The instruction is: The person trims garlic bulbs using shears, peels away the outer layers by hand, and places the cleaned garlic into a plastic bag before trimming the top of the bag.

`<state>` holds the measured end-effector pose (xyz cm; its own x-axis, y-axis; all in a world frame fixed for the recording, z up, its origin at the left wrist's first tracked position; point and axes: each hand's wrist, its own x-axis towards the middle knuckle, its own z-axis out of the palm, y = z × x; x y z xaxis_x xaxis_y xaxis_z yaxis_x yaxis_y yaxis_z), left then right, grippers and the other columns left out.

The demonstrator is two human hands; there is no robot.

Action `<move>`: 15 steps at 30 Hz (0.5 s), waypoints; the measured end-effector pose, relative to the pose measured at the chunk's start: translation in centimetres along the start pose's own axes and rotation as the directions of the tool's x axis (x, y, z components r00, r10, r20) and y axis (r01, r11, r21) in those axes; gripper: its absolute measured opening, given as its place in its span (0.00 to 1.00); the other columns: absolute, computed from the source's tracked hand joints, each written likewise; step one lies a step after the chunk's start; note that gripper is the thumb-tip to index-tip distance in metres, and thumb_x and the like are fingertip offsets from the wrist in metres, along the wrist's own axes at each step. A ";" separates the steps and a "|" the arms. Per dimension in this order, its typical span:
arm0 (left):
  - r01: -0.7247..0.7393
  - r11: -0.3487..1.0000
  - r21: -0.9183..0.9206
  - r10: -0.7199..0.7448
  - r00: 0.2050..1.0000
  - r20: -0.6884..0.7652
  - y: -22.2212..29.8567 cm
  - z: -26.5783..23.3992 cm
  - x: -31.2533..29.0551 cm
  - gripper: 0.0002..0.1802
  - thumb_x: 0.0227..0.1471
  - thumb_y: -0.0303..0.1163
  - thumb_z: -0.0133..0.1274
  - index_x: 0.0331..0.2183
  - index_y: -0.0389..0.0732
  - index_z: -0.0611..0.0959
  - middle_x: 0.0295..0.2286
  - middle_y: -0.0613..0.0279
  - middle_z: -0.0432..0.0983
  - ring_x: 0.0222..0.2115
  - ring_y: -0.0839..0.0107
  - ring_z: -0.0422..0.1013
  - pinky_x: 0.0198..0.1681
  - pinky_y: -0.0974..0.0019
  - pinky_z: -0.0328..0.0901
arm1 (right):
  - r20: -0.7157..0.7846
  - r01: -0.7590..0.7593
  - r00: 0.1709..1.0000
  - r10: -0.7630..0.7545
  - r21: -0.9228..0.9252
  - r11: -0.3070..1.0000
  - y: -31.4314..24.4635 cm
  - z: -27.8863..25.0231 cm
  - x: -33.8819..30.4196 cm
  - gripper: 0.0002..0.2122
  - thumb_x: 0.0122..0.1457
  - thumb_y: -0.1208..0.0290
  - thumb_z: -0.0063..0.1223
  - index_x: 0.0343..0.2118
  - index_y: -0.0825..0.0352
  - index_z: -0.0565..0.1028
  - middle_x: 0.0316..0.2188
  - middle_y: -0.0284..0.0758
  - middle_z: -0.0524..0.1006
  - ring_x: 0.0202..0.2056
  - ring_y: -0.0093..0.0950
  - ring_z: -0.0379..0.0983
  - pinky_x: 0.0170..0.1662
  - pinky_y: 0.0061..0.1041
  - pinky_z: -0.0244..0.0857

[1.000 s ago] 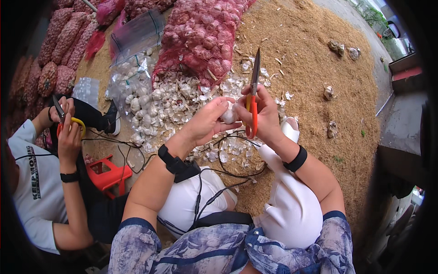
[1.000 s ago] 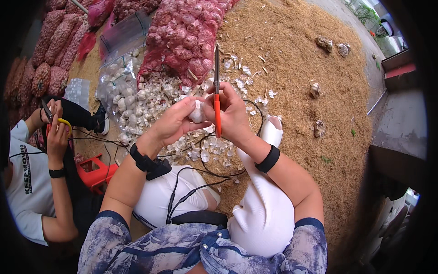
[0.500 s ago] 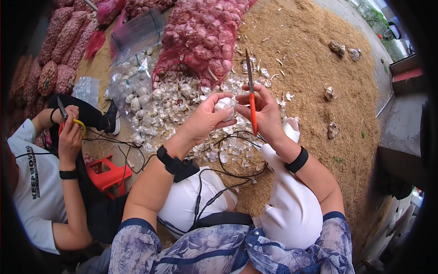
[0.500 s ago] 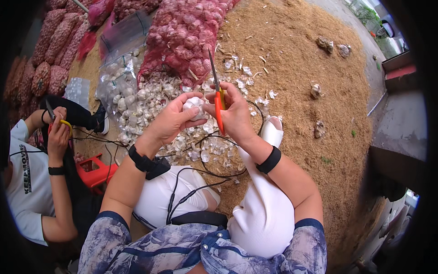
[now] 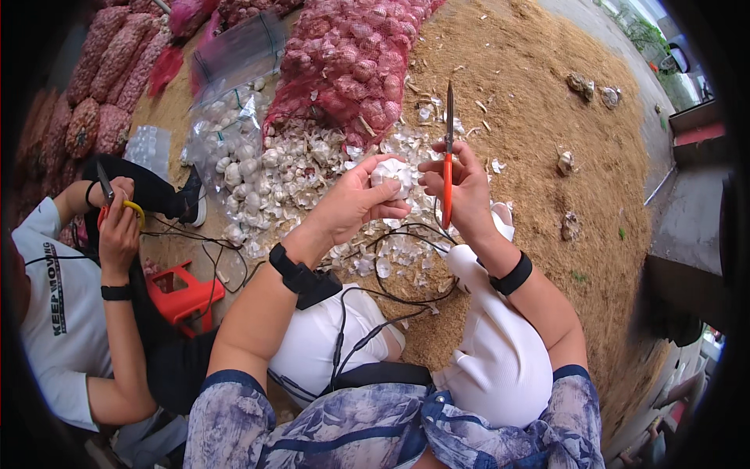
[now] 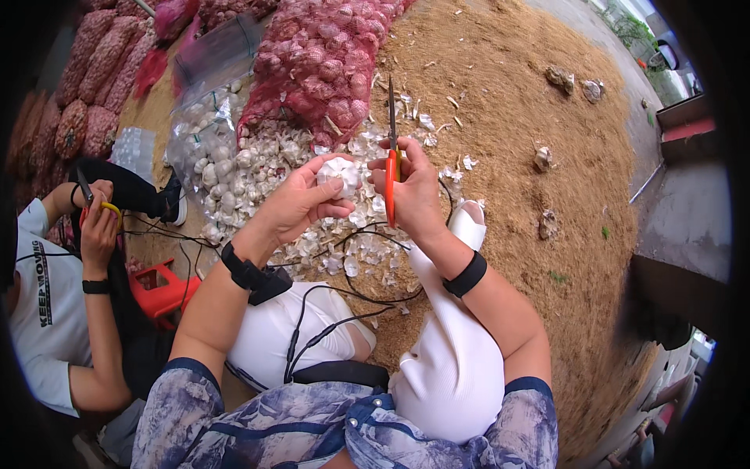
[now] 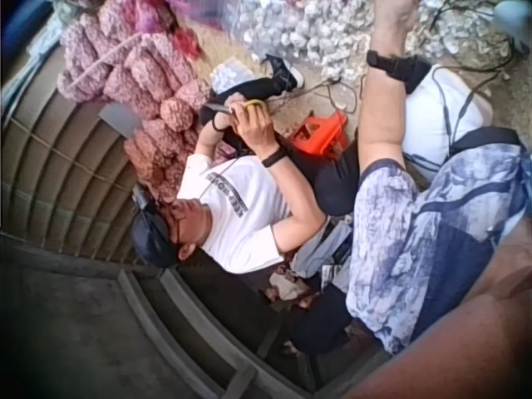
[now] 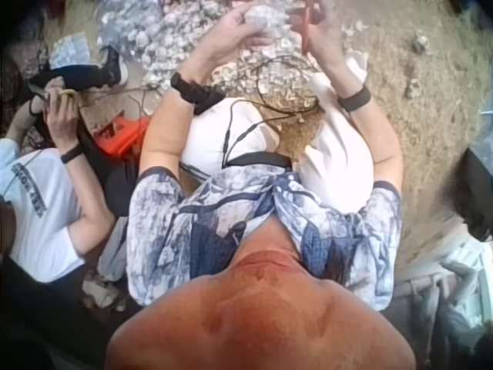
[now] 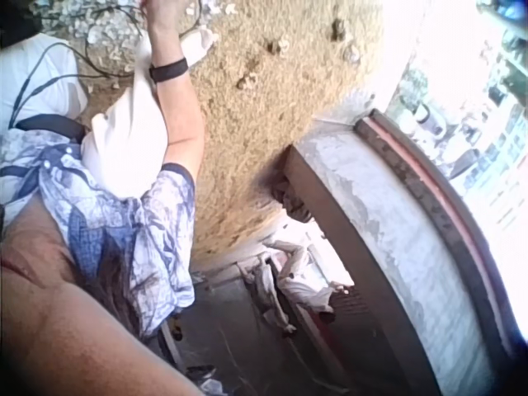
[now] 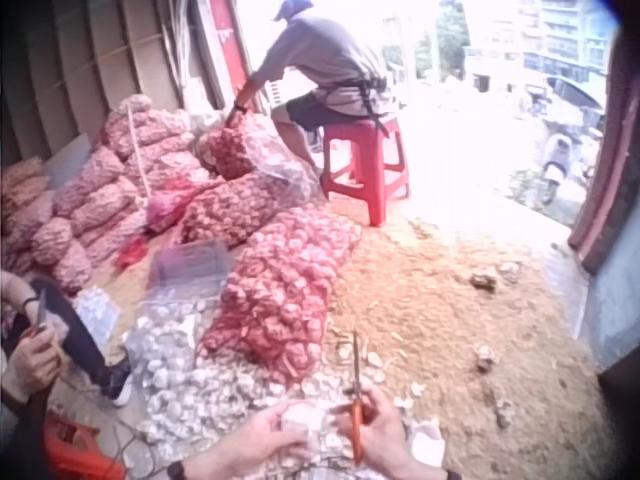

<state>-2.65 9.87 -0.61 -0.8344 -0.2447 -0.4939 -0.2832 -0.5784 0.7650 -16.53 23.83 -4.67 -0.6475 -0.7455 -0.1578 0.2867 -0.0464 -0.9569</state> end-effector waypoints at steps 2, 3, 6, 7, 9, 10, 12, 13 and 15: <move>0.035 0.995 -0.095 -0.035 0.999 0.005 0.1 0.0 0.3 0.21 0.60 0.29 0.49 0.54 0.37 0.66 0.34 0.59 0.75 0.24 0.79 0.71 0.23 0.79 0.70 | 0.026 -0.139 0.990 0.137 0.078 0.987 -0.7 0.1 -0.2 0.19 0.54 0.73 0.60 0.47 0.65 0.67 0.34 0.35 0.78 0.33 0.22 0.76 0.33 0.21 0.71; 0.035 0.995 -0.096 -0.034 0.999 0.003 0.2 -0.3 0.3 0.21 0.60 0.29 0.49 0.54 0.37 0.66 0.34 0.59 0.75 0.24 0.79 0.71 0.23 0.79 0.70 | 0.028 -0.140 0.990 0.138 0.079 0.987 -0.9 0.3 -0.2 0.19 0.54 0.73 0.60 0.47 0.65 0.67 0.34 0.35 0.78 0.33 0.22 0.76 0.33 0.21 0.71; 0.145 0.987 -0.068 -0.132 0.978 0.162 0.4 -0.1 0.4 0.17 0.61 0.31 0.48 0.49 0.35 0.67 0.30 0.62 0.75 0.20 0.81 0.70 0.19 0.82 0.68 | 0.082 -0.110 0.992 0.098 0.166 0.980 -1.1 0.5 0.0 0.20 0.56 0.70 0.61 0.48 0.65 0.66 0.38 0.38 0.78 0.35 0.23 0.76 0.34 0.20 0.71; 0.106 0.986 0.125 -0.116 0.990 0.079 0.0 0.5 0.1 0.17 0.61 0.32 0.49 0.48 0.35 0.67 0.28 0.63 0.75 0.19 0.81 0.70 0.18 0.81 0.68 | 0.118 -0.166 0.982 0.148 0.162 0.973 -1.0 0.5 0.0 0.20 0.55 0.69 0.62 0.48 0.65 0.66 0.37 0.37 0.78 0.34 0.22 0.75 0.33 0.20 0.71; 0.081 0.946 0.314 -0.087 0.996 0.004 -0.4 1.3 -0.2 0.16 0.60 0.32 0.50 0.46 0.35 0.67 0.27 0.63 0.75 0.18 0.80 0.70 0.17 0.81 0.68 | 0.151 -0.225 0.968 0.203 0.155 0.962 -0.7 0.4 -0.1 0.20 0.55 0.67 0.63 0.47 0.65 0.67 0.36 0.35 0.78 0.33 0.22 0.75 0.32 0.19 0.70; 0.085 0.923 0.376 -0.094 0.996 0.005 -0.6 1.4 -0.2 0.18 0.59 0.33 0.51 0.47 0.34 0.66 0.26 0.64 0.74 0.19 0.79 0.71 0.17 0.80 0.69 | 0.175 -0.226 0.964 0.200 0.145 0.963 -0.4 0.3 -0.2 0.20 0.55 0.67 0.63 0.47 0.65 0.67 0.35 0.34 0.78 0.33 0.21 0.75 0.31 0.20 0.70; 0.087 0.896 0.436 -0.098 0.995 0.002 -0.7 1.5 -0.3 0.20 0.59 0.33 0.52 0.47 0.34 0.66 0.25 0.64 0.74 0.19 0.78 0.72 0.18 0.79 0.69 | 0.201 -0.230 0.959 0.198 0.148 0.962 -0.6 0.3 -0.3 0.19 0.54 0.68 0.63 0.46 0.64 0.67 0.34 0.32 0.77 0.30 0.21 0.74 0.29 0.21 0.69; 0.070 0.896 0.439 -0.081 0.997 0.006 -0.6 1.4 -0.3 0.18 0.58 0.31 0.52 0.46 0.33 0.68 0.24 0.63 0.74 0.18 0.77 0.72 0.18 0.77 0.70 | 0.203 -0.231 0.959 0.199 0.147 0.962 -0.8 0.3 -0.4 0.19 0.54 0.68 0.63 0.46 0.64 0.67 0.34 0.32 0.77 0.30 0.21 0.74 0.29 0.21 0.69; 0.035 0.894 0.447 -0.046 0.999 0.014 -0.5 1.3 -0.2 0.13 0.57 0.27 0.52 0.42 0.31 0.71 0.23 0.63 0.74 0.17 0.76 0.73 0.19 0.74 0.72 | 0.202 -0.288 0.946 0.253 0.168 0.943 -1.1 0.3 -0.4 0.19 0.55 0.69 0.62 0.46 0.64 0.68 0.33 0.31 0.77 0.30 0.20 0.73 0.29 0.21 0.69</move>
<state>-2.95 11.26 -0.35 -0.8269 -0.2073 -0.5228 -0.4937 -0.1778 0.8513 -16.33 23.97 -3.47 -0.3975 -0.8512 -0.3426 0.5752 0.0597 -0.8158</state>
